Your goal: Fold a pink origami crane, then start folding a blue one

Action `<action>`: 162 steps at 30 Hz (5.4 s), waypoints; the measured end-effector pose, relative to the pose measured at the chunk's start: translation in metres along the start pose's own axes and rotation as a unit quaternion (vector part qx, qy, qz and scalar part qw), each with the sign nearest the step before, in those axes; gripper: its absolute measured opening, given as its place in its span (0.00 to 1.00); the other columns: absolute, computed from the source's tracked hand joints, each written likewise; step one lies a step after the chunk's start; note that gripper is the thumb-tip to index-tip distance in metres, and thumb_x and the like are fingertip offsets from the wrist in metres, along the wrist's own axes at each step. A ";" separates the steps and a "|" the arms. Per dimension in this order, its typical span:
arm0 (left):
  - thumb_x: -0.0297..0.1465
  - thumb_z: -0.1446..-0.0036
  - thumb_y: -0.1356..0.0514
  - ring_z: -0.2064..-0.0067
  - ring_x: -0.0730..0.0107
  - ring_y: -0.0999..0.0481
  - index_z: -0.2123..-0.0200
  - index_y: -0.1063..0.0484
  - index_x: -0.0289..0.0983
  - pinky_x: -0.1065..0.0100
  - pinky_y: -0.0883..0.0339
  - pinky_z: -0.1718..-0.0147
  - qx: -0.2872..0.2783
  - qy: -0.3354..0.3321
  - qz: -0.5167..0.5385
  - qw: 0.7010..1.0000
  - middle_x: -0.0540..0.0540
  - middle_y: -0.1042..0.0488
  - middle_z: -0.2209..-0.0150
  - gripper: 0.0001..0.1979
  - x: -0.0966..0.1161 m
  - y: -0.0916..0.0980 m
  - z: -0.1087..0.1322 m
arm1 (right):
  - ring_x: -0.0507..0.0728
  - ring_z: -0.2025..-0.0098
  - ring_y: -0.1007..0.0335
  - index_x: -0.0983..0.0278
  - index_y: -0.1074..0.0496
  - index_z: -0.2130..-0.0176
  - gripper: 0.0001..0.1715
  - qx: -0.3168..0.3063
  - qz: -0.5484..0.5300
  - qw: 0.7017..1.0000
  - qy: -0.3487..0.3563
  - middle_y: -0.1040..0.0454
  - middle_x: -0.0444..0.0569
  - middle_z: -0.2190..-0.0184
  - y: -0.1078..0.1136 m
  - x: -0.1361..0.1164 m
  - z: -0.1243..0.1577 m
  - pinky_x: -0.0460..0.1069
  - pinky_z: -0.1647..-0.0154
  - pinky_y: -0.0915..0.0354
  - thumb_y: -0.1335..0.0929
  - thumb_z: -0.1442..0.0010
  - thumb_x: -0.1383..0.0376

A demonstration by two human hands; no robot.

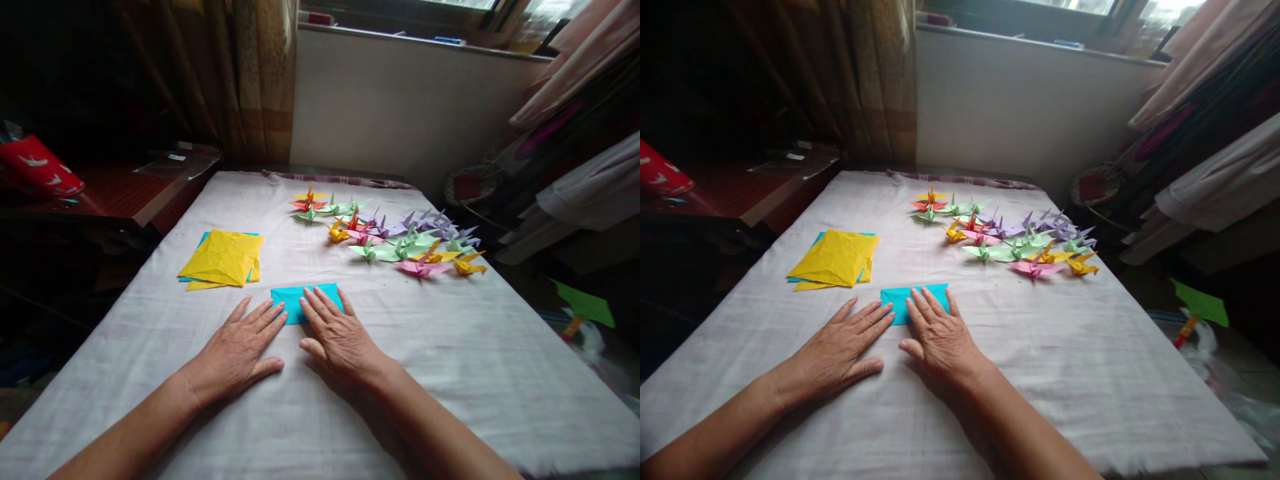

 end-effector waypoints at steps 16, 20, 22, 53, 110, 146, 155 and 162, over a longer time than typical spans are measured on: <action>0.41 0.35 0.43 0.54 0.57 0.24 0.60 0.23 0.38 0.53 0.39 0.47 0.053 0.056 0.017 0.997 0.43 0.20 0.59 0.13 -0.012 0.041 -0.061 | 0.64 0.29 0.53 0.65 0.43 0.32 0.34 0.017 0.015 0.991 -0.133 0.48 0.57 0.31 0.001 0.052 0.014 0.68 0.31 0.56 0.40 0.31 0.54; 0.40 0.41 0.36 0.51 0.54 0.26 0.56 0.26 0.38 0.55 0.36 0.50 0.084 0.117 0.036 0.989 0.42 0.23 0.54 0.14 -0.021 0.039 -0.086 | 0.64 0.29 0.53 0.65 0.42 0.33 0.33 0.023 0.008 0.991 -0.133 0.47 0.57 0.31 0.004 0.050 0.014 0.68 0.31 0.56 0.39 0.32 0.54; 0.41 0.44 0.33 0.50 0.53 0.27 0.57 0.27 0.38 0.54 0.36 0.49 0.076 0.130 0.053 0.987 0.42 0.23 0.54 0.16 -0.023 0.033 -0.091 | 0.65 0.29 0.53 0.65 0.41 0.33 0.33 0.033 0.007 0.990 -0.135 0.47 0.58 0.31 0.005 0.051 0.014 0.67 0.31 0.55 0.39 0.32 0.54; 0.47 0.53 0.33 0.61 0.63 0.23 0.62 0.22 0.36 0.68 0.29 0.63 0.246 0.259 0.587 0.726 0.45 0.20 0.62 0.22 -0.053 0.015 -0.074 | 0.56 0.66 0.25 0.62 0.25 0.53 0.22 0.291 -0.400 0.847 -0.196 0.20 0.50 0.62 0.032 0.089 0.023 0.50 0.67 0.30 0.28 0.46 0.56; 0.39 0.41 0.39 0.62 0.62 0.18 0.57 0.19 0.43 0.66 0.28 0.60 0.223 0.094 0.290 0.926 0.46 0.16 0.60 0.13 -0.013 0.061 -0.059 | 0.56 0.58 0.22 0.57 0.21 0.61 0.15 0.365 -0.266 0.891 -0.050 0.20 0.50 0.59 0.058 0.057 0.025 0.52 0.54 0.26 0.36 0.37 0.70; 0.36 0.38 0.42 0.31 0.43 0.46 0.39 0.32 0.44 0.34 0.61 0.36 0.013 0.123 0.094 0.988 0.42 0.37 0.34 0.24 -0.008 0.008 -0.073 | 0.64 0.28 0.58 0.69 0.47 0.31 0.37 -0.011 -0.016 0.995 -0.101 0.52 0.59 0.30 -0.001 0.049 -0.010 0.68 0.30 0.60 0.40 0.30 0.52; 0.38 0.37 0.43 0.31 0.43 0.45 0.39 0.32 0.44 0.33 0.61 0.35 0.016 0.119 0.070 0.990 0.44 0.36 0.34 0.23 -0.008 0.011 -0.074 | 0.64 0.28 0.56 0.65 0.46 0.31 0.36 -0.038 -0.038 0.997 -0.063 0.50 0.54 0.30 -0.003 0.023 0.030 0.67 0.29 0.62 0.39 0.31 0.52; 0.41 0.37 0.42 0.34 0.45 0.39 0.42 0.30 0.43 0.35 0.58 0.35 0.053 0.104 0.041 0.992 0.44 0.30 0.38 0.21 -0.004 0.020 -0.070 | 0.66 0.30 0.50 0.65 0.39 0.35 0.32 0.012 -0.007 0.989 -0.145 0.43 0.57 0.32 0.005 0.030 0.032 0.67 0.31 0.56 0.36 0.33 0.56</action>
Point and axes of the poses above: each hand's wrist, its own z-axis away from the middle knuckle, its own y-axis out of the back of the hand, x = y × z, the point moved 9 cm from there along -z, towards the middle knuckle
